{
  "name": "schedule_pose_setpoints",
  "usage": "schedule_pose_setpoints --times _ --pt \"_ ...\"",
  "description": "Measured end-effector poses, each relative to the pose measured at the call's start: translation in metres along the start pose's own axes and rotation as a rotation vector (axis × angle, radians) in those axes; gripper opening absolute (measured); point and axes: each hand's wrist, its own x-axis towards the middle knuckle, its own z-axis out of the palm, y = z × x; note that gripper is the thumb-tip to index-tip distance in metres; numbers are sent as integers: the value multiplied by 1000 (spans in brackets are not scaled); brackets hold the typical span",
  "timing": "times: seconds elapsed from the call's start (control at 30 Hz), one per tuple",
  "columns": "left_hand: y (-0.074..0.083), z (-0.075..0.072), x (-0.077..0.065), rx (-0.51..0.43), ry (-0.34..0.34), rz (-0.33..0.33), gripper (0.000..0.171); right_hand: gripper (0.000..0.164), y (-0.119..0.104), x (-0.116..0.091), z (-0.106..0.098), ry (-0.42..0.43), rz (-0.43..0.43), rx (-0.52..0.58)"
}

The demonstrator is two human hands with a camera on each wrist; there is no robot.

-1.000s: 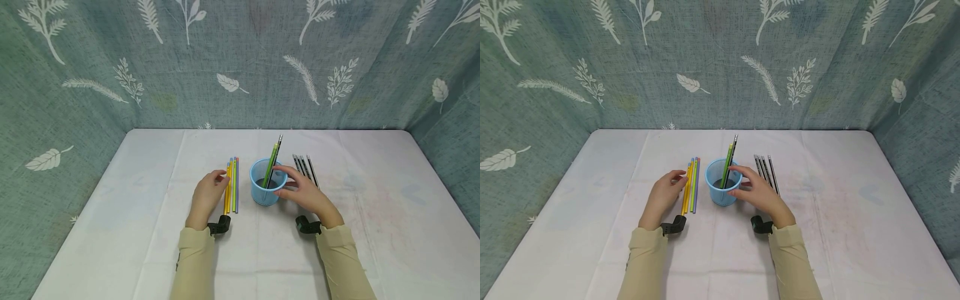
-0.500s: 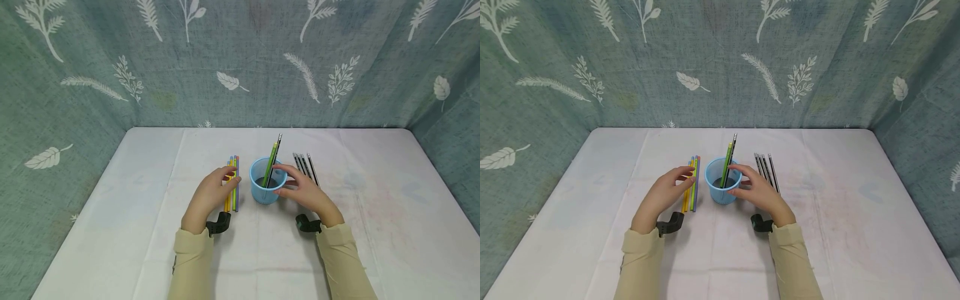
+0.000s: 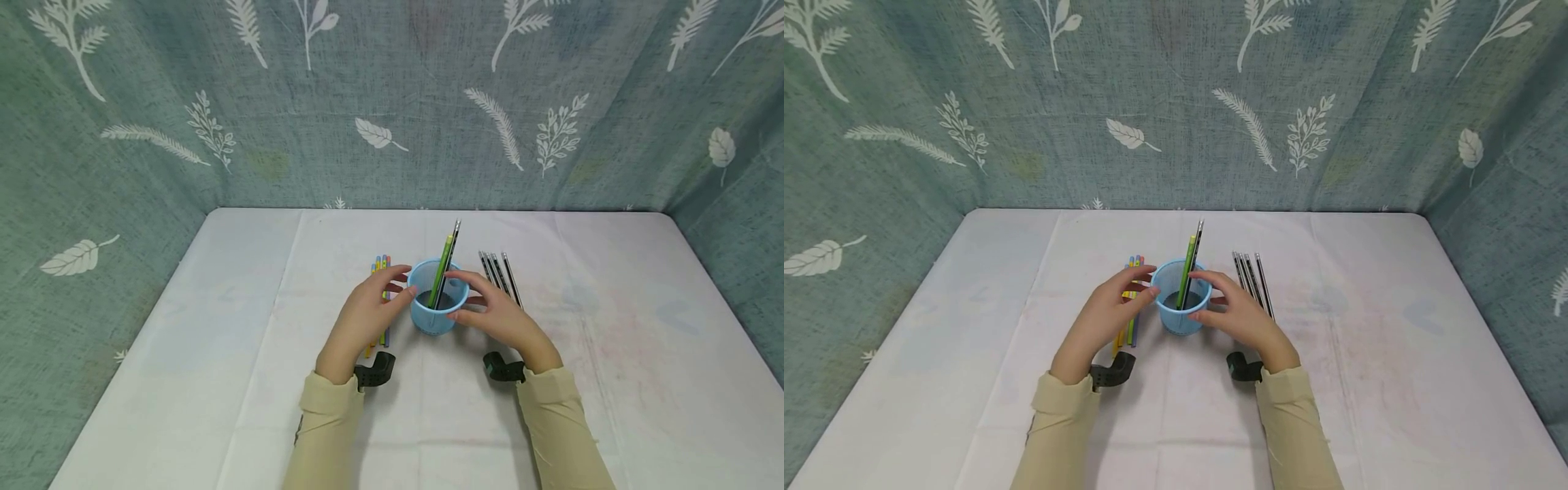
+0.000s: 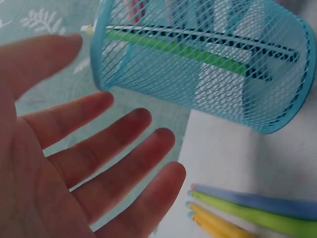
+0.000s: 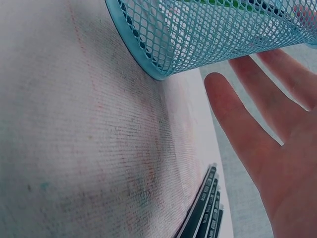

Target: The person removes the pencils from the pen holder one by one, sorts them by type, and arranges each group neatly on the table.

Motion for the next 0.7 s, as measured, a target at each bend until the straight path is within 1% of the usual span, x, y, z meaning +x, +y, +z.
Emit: schedule_pose_setpoints --times 0.07,0.2,0.33,0.43,0.5,0.6,0.7 --pt "1 2 0 -10 -31 -11 53 61 0 0 0 -3 3 -9" --pt "2 6 0 -68 -93 -43 67 61 3 0 -1 -17 -5 -18" --pt "3 11 0 -100 -133 -51 76 61 17 4 -2 -25 -16 -21" --pt "2 17 0 -78 -143 -38 80 60 28 7 -2 -24 -22 -26" --pt "2 20 1 -75 -139 -24 82 59 31 7 -3 -24 -29 -29" --pt "0 24 2 -90 -130 -5 85 58 31 6 -4 -32 -45 -25" --pt "-2 28 4 -117 -129 5 87 56 25 4 -4 -41 -62 -12"
